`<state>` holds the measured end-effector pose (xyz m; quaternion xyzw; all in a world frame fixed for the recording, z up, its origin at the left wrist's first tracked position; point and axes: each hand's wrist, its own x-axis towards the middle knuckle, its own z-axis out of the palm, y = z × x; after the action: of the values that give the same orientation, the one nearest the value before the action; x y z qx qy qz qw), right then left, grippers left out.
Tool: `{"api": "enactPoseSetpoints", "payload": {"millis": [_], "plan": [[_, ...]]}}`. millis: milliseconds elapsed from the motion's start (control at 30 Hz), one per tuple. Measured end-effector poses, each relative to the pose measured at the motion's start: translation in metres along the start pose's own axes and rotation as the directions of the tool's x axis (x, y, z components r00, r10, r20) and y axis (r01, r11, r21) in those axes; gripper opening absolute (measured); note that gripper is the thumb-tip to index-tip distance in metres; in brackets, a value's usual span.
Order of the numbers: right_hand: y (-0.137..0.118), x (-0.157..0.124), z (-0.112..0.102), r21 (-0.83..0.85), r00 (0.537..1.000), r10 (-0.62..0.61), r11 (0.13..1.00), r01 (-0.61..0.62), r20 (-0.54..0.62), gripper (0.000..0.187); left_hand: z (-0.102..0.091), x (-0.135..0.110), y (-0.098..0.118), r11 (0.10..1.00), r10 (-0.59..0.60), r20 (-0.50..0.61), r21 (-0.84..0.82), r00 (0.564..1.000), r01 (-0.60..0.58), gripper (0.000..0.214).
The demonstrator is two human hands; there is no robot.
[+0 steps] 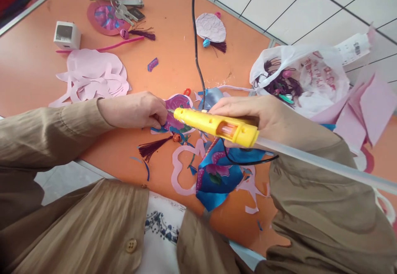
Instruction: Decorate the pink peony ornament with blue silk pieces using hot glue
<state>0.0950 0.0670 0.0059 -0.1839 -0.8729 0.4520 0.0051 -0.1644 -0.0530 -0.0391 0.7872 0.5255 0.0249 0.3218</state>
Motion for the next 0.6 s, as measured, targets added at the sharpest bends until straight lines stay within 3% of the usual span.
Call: {"api": "enactPoseSetpoints", "payload": {"millis": [367, 600], "plan": [[0.0029, -0.0012, 0.0009, -0.016, 0.999, -0.013, 1.0, 0.014, 0.044, 0.042, 0.0079, 0.0019, 0.0052, 0.992, -0.108, -0.07, 0.063, 0.992, 0.113, 0.01], [-0.0027, -0.0005, 0.0056, 0.009, 1.0, -0.009, 1.0, 0.008, 0.022, 0.037, 0.0048, 0.0027, 0.004, 0.993, -0.072, -0.023, 0.094, 0.997, 0.074, 0.007]]}}
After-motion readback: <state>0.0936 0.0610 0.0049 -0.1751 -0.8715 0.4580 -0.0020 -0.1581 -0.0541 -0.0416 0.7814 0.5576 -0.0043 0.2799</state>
